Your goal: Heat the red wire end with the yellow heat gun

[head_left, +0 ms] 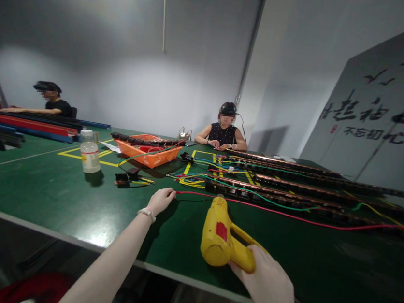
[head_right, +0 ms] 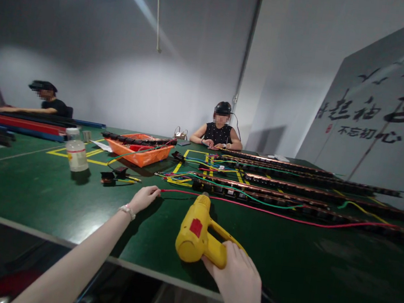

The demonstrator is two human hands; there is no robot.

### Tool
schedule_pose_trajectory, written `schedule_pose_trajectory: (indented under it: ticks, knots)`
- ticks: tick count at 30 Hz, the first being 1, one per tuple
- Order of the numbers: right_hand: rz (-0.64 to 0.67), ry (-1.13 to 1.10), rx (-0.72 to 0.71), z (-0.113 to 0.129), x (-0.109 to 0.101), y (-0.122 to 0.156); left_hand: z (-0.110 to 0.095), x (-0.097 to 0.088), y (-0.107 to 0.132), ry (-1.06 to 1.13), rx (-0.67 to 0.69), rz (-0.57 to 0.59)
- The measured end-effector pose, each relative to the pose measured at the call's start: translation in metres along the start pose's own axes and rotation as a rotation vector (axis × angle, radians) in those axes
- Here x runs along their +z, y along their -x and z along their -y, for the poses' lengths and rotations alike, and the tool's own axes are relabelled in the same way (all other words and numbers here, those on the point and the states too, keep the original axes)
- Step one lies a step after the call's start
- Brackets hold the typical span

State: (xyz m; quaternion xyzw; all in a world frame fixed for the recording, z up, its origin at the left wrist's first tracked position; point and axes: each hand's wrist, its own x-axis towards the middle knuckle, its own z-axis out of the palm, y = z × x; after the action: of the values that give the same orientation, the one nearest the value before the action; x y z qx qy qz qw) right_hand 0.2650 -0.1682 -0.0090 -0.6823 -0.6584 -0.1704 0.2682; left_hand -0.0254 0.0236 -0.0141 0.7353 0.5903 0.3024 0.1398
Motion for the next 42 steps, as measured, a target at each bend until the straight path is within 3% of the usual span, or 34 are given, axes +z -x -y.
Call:
schedule_pose_trajectory:
  ticks: [6,11,18,32,42]
  knots:
    - [0.027,0.071,-0.018,-0.006,0.002,0.002,0.0,0.001,-0.001,-0.001,-0.006,-0.006]
    - [-0.001,0.115,-0.022,0.005,0.005,0.006,-0.001,0.0,-0.001,-0.018,-0.013,-0.009]
    - [-0.165,0.167,-0.117,0.036,0.018,0.015,-0.001,0.001,-0.002,-0.041,-0.016,-0.015]
    - [-0.194,-0.031,-0.206,0.115,0.038,0.022,-0.007,-0.006,0.003,0.013,-0.047,0.014]
    - [-0.164,-0.057,-0.26,0.111,0.04,0.024,-0.003,-0.006,0.002,0.028,-0.041,0.014]
